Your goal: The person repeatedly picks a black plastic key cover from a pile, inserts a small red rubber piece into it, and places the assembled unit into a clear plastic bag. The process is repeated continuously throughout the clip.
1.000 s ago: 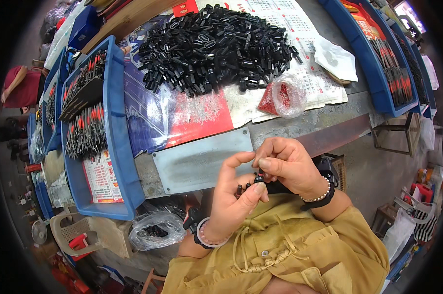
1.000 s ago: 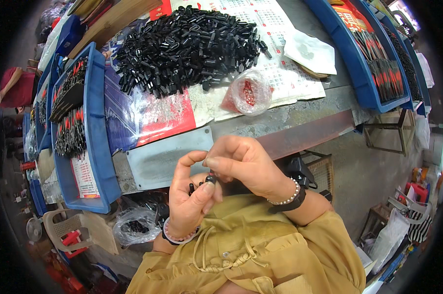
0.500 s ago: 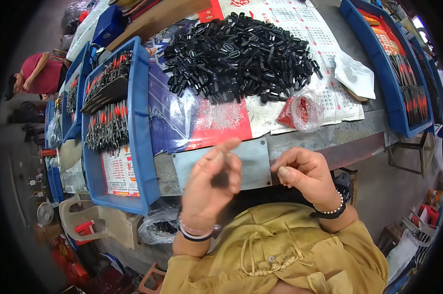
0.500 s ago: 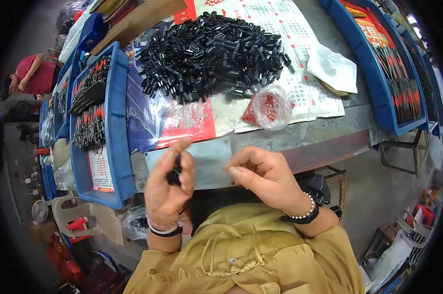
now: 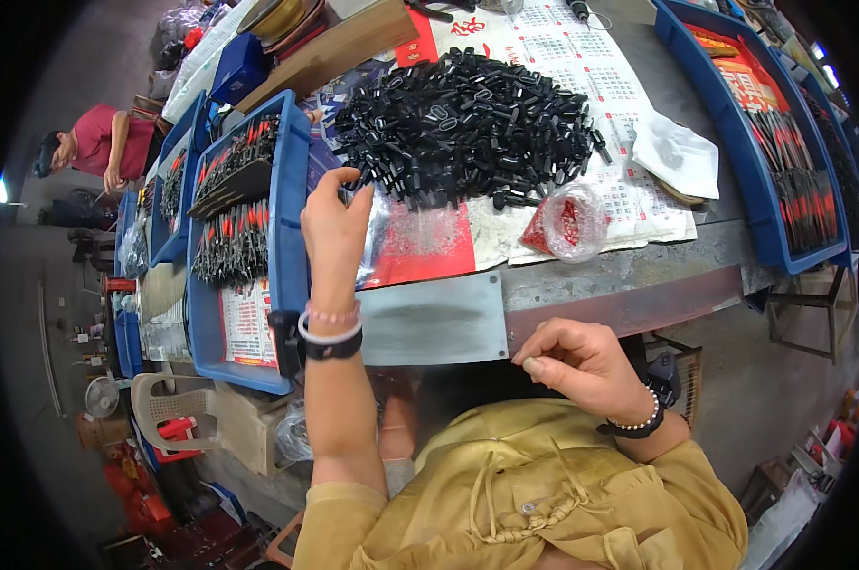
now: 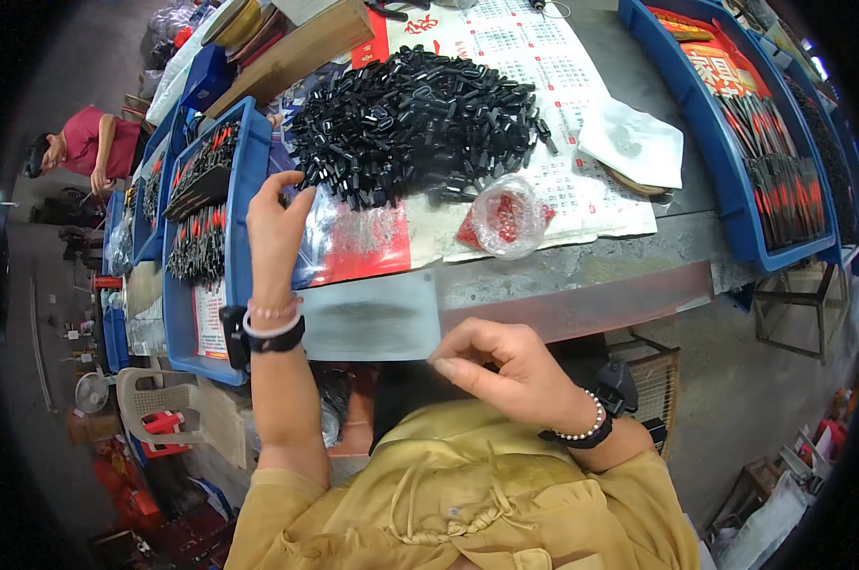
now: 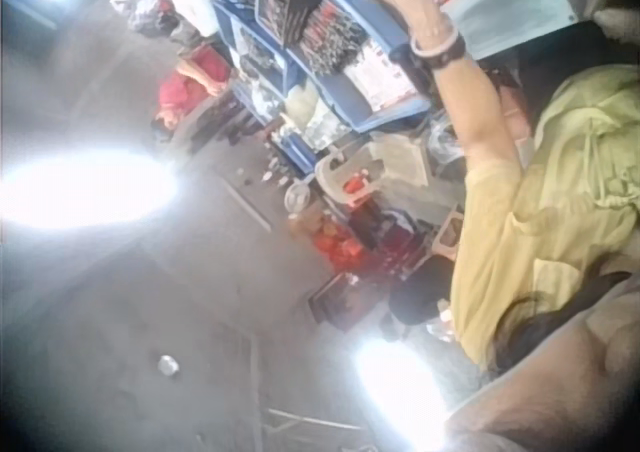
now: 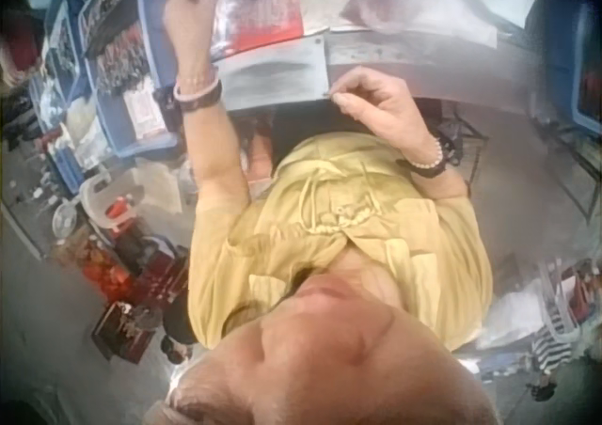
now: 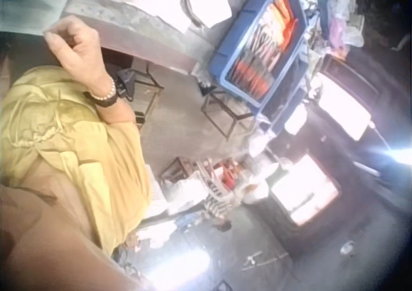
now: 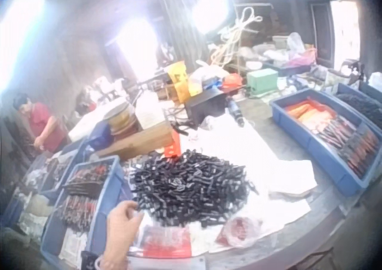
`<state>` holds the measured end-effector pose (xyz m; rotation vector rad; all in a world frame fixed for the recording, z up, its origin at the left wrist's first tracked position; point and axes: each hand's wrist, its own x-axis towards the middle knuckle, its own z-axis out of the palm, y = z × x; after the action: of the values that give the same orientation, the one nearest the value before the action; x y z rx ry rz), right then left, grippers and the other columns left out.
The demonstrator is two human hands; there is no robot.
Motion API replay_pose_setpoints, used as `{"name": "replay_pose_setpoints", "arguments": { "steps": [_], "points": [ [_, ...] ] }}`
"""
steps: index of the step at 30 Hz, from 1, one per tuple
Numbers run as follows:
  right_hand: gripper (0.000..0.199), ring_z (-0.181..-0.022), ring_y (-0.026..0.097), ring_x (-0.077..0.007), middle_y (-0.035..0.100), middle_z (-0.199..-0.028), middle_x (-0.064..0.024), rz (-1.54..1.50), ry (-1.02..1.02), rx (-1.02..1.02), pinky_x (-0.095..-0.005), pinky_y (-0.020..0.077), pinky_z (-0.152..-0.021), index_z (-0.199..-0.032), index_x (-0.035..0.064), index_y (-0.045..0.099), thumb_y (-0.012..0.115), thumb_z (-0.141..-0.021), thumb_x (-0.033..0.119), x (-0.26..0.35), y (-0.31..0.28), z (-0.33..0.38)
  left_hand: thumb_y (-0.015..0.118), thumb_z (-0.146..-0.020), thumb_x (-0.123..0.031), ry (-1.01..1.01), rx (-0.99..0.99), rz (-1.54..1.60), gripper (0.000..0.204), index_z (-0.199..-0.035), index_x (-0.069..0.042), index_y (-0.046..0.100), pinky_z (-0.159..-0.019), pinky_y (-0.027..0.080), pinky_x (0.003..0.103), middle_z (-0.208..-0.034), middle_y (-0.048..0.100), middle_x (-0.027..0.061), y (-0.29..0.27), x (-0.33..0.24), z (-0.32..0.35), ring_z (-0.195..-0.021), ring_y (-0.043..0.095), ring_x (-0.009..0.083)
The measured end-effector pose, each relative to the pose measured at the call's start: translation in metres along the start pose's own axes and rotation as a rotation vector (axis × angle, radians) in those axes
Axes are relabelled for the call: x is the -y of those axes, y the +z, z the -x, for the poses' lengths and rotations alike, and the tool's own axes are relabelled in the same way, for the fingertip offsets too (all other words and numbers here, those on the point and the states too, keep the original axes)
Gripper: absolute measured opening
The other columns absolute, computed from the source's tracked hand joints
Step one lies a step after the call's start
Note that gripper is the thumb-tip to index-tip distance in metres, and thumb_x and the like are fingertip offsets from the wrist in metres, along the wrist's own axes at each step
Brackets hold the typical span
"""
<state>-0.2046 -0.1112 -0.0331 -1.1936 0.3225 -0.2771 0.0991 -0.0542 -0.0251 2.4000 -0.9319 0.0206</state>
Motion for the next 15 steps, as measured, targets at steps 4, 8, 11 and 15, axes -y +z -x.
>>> {"name": "replay_pose_setpoints", "arguments": {
  "steps": [4,8,11,15],
  "points": [
    [0.011,-0.07,0.055,-0.0059,0.063,-0.081,-0.004,0.087,-0.036,0.032,-0.0219,0.0452,-0.062,-0.093,-0.0029,0.061,0.059,-0.09,0.007,0.001,-0.006,0.01,0.067,-0.078,-0.021,0.087,-0.06,-0.221,0.026,-0.097,-0.003,0.065,-0.073,0.049,0.045,-0.084,0.067,0.0212,0.029,0.015,-0.014,-0.081,0.064,0.0397],
    [0.01,-0.07,0.059,-0.0108,0.065,-0.082,-0.0067,0.143,-0.09,0.012,-0.0247,0.0472,-0.063,-0.091,-0.0018,0.061,0.06,-0.089,0.008,-0.002,-0.008,0.016,0.064,-0.078,-0.021,0.029,0.036,-0.285,0.021,-0.085,-0.001,0.064,-0.074,0.049,0.045,-0.083,0.066,0.0248,0.031,0.025,-0.019,-0.083,0.063,0.0417],
    [0.012,-0.074,0.058,-0.0098,0.065,-0.088,-0.0073,0.133,-0.046,0.067,-0.0245,0.0471,-0.066,-0.094,-0.0027,0.062,0.061,-0.091,0.009,-0.003,-0.011,0.019,0.062,-0.078,-0.023,-0.013,0.116,-0.268,0.024,-0.076,0.001,0.064,-0.073,0.049,0.047,-0.078,0.064,0.0264,0.021,0.028,-0.011,-0.079,0.062,0.0441],
    [0.012,-0.074,0.059,-0.0102,0.065,-0.085,-0.0065,0.214,-0.104,0.039,-0.0254,0.0477,-0.067,-0.095,-0.0017,0.062,0.06,-0.09,0.009,-0.003,-0.01,0.015,0.063,-0.079,-0.017,0.022,0.15,-0.123,0.021,-0.078,0.004,0.062,-0.065,0.048,0.038,-0.07,0.063,0.0179,-0.001,0.014,0.027,-0.066,0.061,0.0299]
  ]
}}
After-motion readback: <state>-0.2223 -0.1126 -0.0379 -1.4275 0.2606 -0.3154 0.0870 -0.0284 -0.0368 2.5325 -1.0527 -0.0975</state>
